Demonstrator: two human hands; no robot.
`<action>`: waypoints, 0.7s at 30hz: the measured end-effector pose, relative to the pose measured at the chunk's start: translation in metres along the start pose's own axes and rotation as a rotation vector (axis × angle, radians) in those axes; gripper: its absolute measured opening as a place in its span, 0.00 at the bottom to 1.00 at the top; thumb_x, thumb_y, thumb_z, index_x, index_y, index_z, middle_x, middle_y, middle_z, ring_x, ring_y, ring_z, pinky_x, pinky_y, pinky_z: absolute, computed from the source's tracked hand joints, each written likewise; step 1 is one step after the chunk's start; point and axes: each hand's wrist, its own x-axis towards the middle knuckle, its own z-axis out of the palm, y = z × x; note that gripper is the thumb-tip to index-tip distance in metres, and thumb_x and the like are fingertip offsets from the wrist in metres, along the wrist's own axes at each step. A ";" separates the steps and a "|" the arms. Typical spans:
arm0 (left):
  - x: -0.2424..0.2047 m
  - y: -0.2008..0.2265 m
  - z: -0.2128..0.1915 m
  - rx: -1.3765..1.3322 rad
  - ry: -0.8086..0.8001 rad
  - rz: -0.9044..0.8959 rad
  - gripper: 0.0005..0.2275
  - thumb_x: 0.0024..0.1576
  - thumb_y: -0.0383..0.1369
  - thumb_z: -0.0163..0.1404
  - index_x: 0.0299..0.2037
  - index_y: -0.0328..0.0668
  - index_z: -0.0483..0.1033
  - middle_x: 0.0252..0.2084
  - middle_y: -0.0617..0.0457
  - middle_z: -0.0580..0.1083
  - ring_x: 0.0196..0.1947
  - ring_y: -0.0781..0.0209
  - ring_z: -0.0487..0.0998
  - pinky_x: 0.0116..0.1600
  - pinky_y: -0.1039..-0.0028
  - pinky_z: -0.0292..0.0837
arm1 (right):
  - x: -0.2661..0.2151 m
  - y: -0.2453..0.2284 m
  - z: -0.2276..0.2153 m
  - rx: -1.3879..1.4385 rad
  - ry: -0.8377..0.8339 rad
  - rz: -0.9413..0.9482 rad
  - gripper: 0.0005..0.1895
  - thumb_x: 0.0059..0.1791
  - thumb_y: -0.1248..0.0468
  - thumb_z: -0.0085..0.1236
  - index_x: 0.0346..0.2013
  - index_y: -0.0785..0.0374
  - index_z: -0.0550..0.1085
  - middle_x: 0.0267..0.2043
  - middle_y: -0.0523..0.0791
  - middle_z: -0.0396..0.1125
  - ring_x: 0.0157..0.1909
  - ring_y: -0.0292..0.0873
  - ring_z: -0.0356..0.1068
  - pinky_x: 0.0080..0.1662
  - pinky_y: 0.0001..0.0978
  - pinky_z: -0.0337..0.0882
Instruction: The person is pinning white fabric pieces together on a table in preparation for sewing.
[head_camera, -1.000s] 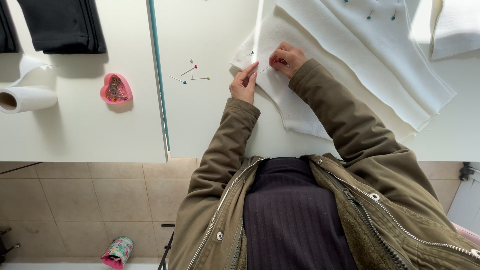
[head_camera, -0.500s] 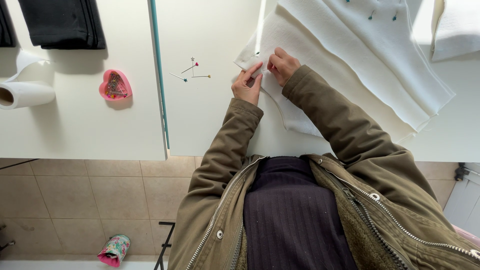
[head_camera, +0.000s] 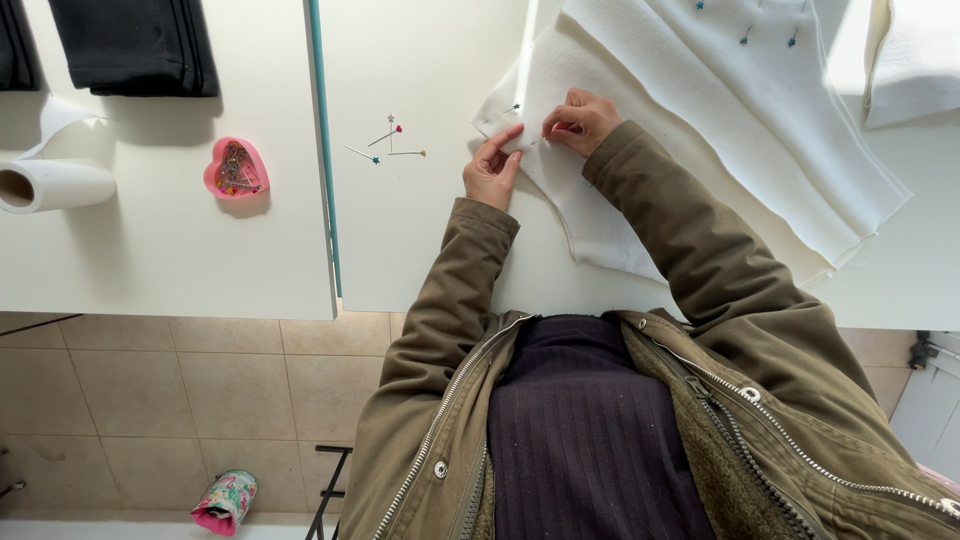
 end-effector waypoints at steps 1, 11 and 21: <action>0.002 -0.004 0.000 -0.108 -0.032 -0.065 0.17 0.60 0.20 0.54 0.59 0.43 0.79 0.42 0.59 0.77 0.35 0.72 0.70 0.46 0.79 0.73 | 0.001 0.001 0.000 -0.074 0.001 0.005 0.10 0.45 0.70 0.71 0.39 0.57 0.82 0.33 0.43 0.63 0.32 0.39 0.66 0.36 0.31 0.75; 0.007 -0.031 0.006 -0.383 -0.110 -0.113 0.17 0.61 0.18 0.50 0.60 0.36 0.75 0.51 0.55 0.78 0.42 0.72 0.76 0.52 0.81 0.75 | -0.003 0.002 0.001 -0.095 -0.010 -0.008 0.10 0.45 0.70 0.71 0.38 0.56 0.82 0.31 0.43 0.61 0.31 0.39 0.64 0.34 0.33 0.69; 0.008 -0.043 0.014 -0.459 -0.155 -0.085 0.18 0.61 0.16 0.50 0.61 0.34 0.75 0.53 0.53 0.78 0.44 0.71 0.77 0.55 0.80 0.75 | -0.005 0.001 -0.001 -0.073 -0.029 -0.012 0.10 0.45 0.71 0.71 0.39 0.57 0.82 0.32 0.43 0.64 0.31 0.39 0.66 0.34 0.32 0.71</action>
